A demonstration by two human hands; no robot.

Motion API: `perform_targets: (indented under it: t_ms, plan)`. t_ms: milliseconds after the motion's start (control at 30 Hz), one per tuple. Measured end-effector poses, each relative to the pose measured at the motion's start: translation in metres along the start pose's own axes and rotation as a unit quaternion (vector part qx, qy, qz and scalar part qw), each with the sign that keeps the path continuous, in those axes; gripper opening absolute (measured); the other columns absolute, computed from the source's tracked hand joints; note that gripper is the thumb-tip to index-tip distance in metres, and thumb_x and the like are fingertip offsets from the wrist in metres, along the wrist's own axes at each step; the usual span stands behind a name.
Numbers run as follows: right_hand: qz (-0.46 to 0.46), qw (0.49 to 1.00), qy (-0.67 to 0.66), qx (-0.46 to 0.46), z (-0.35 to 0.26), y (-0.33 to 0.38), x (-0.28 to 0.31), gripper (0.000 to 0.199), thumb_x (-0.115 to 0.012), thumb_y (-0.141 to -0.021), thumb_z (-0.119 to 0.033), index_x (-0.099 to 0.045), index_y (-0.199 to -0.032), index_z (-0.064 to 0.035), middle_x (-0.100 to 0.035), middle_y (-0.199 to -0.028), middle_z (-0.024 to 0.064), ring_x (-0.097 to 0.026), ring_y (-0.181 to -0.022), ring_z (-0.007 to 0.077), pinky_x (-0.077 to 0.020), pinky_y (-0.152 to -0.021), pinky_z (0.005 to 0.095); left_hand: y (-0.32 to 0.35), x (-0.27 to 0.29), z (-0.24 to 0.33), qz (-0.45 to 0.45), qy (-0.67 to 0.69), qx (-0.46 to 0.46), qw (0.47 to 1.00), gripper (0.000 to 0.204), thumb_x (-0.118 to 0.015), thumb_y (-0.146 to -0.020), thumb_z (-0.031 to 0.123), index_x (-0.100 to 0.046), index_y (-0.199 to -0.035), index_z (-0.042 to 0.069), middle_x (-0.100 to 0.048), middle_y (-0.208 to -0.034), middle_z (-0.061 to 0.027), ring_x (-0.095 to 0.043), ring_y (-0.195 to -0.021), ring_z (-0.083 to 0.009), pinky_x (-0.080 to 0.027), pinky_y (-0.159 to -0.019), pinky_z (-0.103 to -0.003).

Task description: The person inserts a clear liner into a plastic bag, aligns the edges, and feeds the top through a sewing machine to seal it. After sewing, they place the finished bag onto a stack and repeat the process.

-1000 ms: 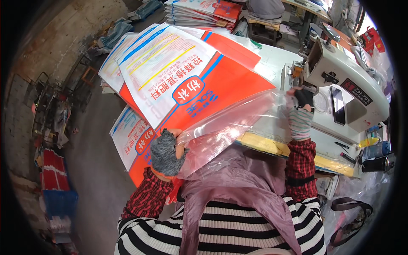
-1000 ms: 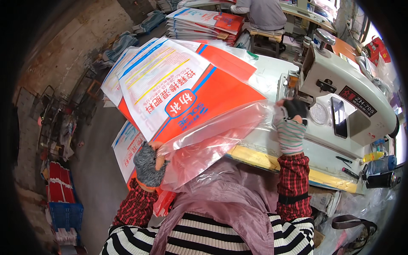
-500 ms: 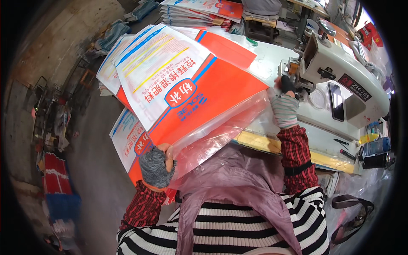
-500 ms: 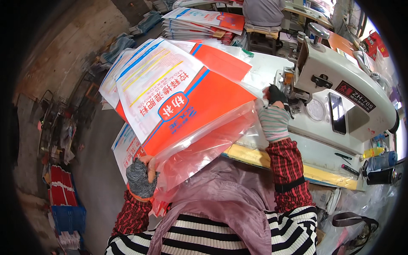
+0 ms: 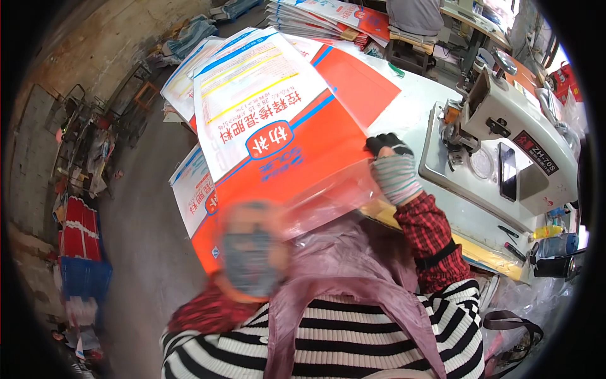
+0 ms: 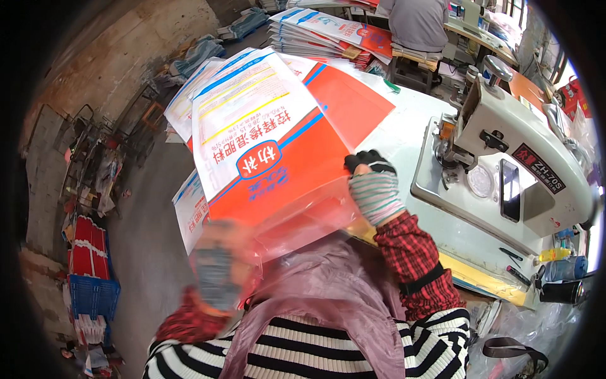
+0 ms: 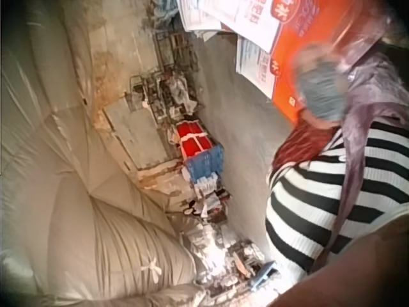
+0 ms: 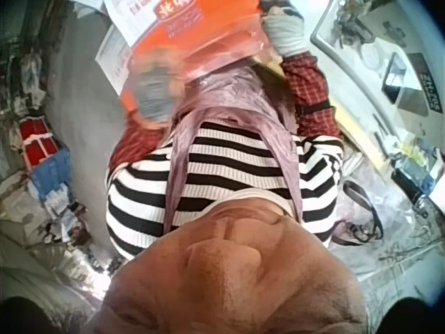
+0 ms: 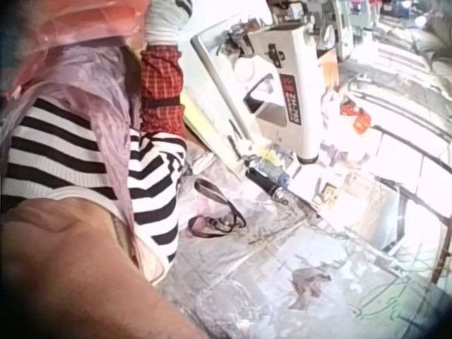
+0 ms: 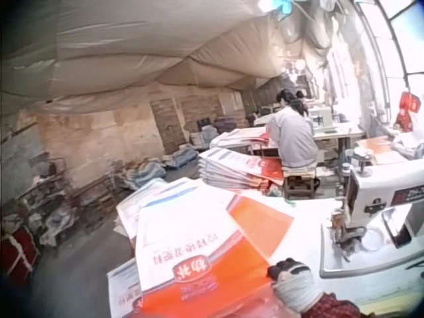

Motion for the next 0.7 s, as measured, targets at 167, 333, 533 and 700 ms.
perform_targets:
  t_ms: [167, 333, 533, 700]
  plan:
    - [0.019, 0.999, -0.03, 0.04, -0.021, 0.032, 0.007, 0.019, -0.057, -0.072, -0.008, -0.059, -0.09, -0.0051, -0.059, -0.084, 0.0164, -0.057, -0.082, 0.0357, -0.0464, -0.072, 0.0441, 0.024, -0.14, -0.012, -0.308, 0.056, 0.087, 0.946, 0.024, -0.057, -0.078, 0.017, -0.059, -0.097, 0.001, -0.059, -0.096, -0.0174, -0.058, -0.088, -0.0316, -0.048, -0.075, -0.039]
    - [-0.08, 0.99, -0.118, -0.023, -0.017, 0.056, 0.023, 0.031, -0.055, -0.063, -0.007, -0.059, -0.093, -0.0028, -0.059, -0.085, 0.0184, -0.055, -0.082, 0.0361, -0.0456, -0.07, 0.0432, 0.097, -0.194, -0.104, -0.126, 0.362, 0.371, 0.846, 0.031, -0.049, -0.086, 0.028, -0.058, -0.1, 0.002, -0.062, -0.094, -0.0207, -0.06, -0.089, -0.0341, -0.047, -0.08, -0.042]
    - [-0.066, 0.996, -0.064, 0.014, -0.039, 0.059, 0.02, 0.027, -0.053, -0.067, -0.008, -0.059, -0.093, -0.0042, -0.06, -0.09, 0.017, -0.055, -0.086, 0.0352, -0.0457, -0.075, 0.0415, 0.079, -0.185, -0.092, -0.043, -0.024, 0.058, 0.997, 0.038, -0.039, -0.091, 0.036, -0.057, -0.103, 0.006, -0.062, -0.09, -0.0137, -0.059, -0.088, -0.0263, -0.046, -0.083, -0.041]
    - [-0.126, 0.984, -0.126, -0.023, -0.034, 0.065, 0.021, 0.024, -0.053, -0.066, -0.009, -0.059, -0.089, -0.0035, -0.058, -0.083, 0.0151, -0.055, -0.08, 0.0331, -0.0454, -0.069, 0.0407, 0.074, -0.113, -0.238, -0.051, -0.018, 0.121, 0.991, 0.036, -0.041, -0.09, 0.035, -0.057, -0.105, 0.006, -0.061, -0.093, -0.0134, -0.059, -0.09, -0.0266, -0.045, -0.084, -0.041]
Point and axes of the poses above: each hand's wrist, its own y-axis away from the middle knuckle, its own x-axis out of the back of the hand, z = x × y, the point moved 1 cm from there along -y, towards the middle knuckle
